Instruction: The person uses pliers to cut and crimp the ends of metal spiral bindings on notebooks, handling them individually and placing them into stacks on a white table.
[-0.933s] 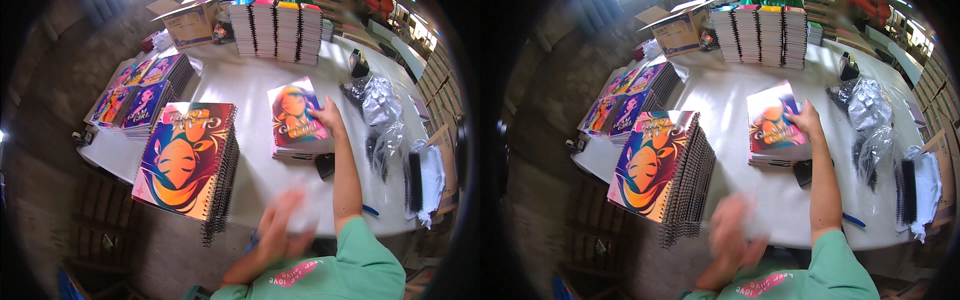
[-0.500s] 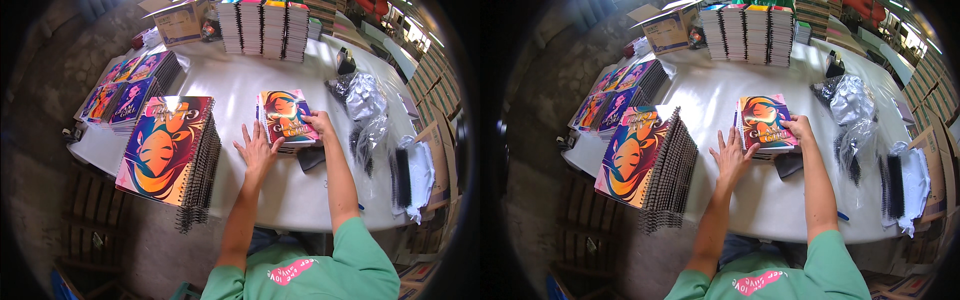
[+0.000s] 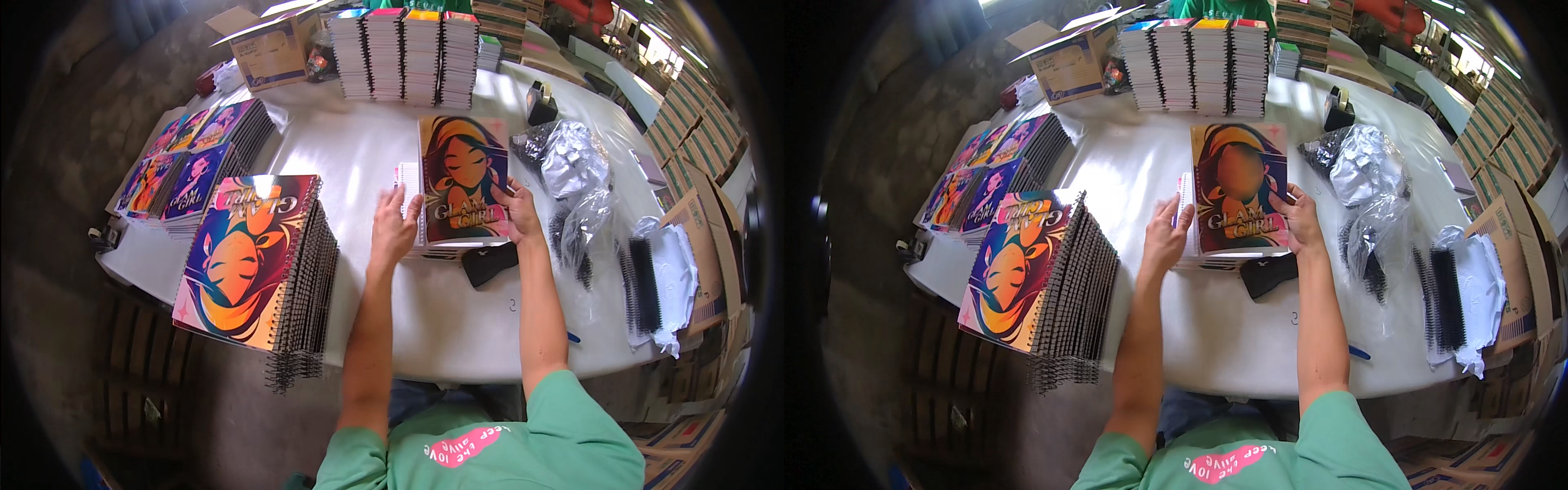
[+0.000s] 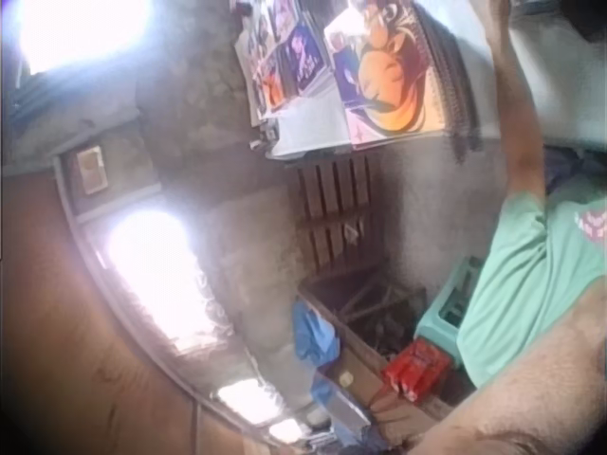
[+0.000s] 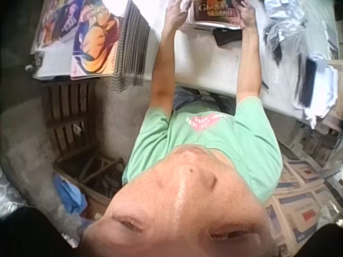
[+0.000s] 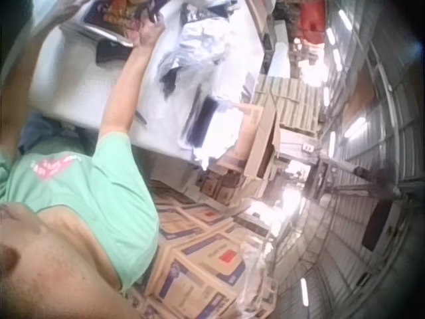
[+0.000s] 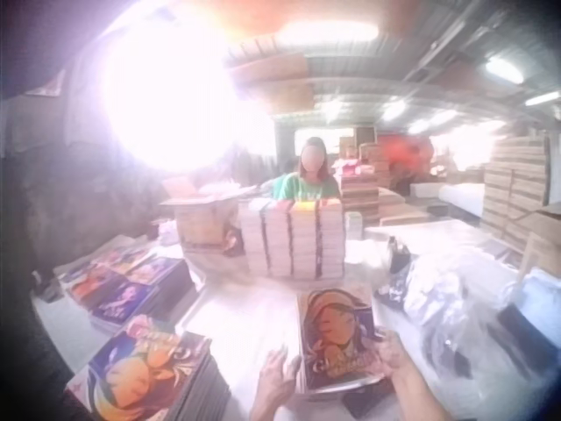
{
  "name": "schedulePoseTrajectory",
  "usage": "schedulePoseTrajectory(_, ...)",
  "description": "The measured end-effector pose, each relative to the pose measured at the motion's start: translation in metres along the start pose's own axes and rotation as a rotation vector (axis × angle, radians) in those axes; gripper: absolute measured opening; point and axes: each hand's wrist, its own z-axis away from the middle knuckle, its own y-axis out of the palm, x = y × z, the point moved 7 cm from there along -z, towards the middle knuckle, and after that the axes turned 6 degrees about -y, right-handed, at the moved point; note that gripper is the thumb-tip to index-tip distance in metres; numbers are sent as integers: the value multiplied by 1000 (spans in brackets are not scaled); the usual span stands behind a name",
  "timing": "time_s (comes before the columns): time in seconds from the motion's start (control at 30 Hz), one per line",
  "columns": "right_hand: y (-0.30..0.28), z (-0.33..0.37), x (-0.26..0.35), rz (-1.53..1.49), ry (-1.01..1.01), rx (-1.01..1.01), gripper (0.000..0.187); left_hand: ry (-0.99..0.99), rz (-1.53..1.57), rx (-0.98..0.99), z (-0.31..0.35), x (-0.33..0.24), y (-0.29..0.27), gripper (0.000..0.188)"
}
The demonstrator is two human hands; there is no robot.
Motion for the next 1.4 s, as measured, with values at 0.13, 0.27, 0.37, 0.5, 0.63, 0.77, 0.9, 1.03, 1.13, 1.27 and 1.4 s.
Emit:
schedulePoseTrajectory(0.13,4,13,24,-119,-62,105,29,-203,834,508,13,-59,-4,29)
schedulePoseTrajectory(0.27,7,22,18,-270,24,160,32,-241,823,353,16,-65,-16,18)
schedulePoseTrajectory(0.37,12,31,14,-350,83,151,35,-259,826,289,23,-67,-21,19)
schedulePoseTrajectory(0.5,19,37,25,-248,109,76,31,-213,630,17,28,-58,-33,17)
schedulePoseTrajectory(0.63,-5,27,17,-15,-6,-88,23,-283,731,-13,22,-36,-21,19)
schedulePoseTrajectory(0.77,-49,27,27,36,-154,-289,24,-485,913,64,13,-6,-18,26)
schedulePoseTrajectory(0.9,-25,40,27,-157,6,-156,32,-523,962,122,4,28,-2,20)
schedulePoseTrajectory(1.03,-11,37,7,-246,233,-16,28,-512,1049,281,8,31,22,13)
schedulePoseTrajectory(1.13,11,46,8,-185,254,-70,28,-407,1179,275,13,11,28,12)
schedulePoseTrajectory(1.27,-28,36,19,63,-95,-161,27,-413,1262,260,20,-16,16,13)
schedulePoseTrajectory(1.4,-43,54,51,45,-265,-377,29,-430,958,97,0,18,4,14)
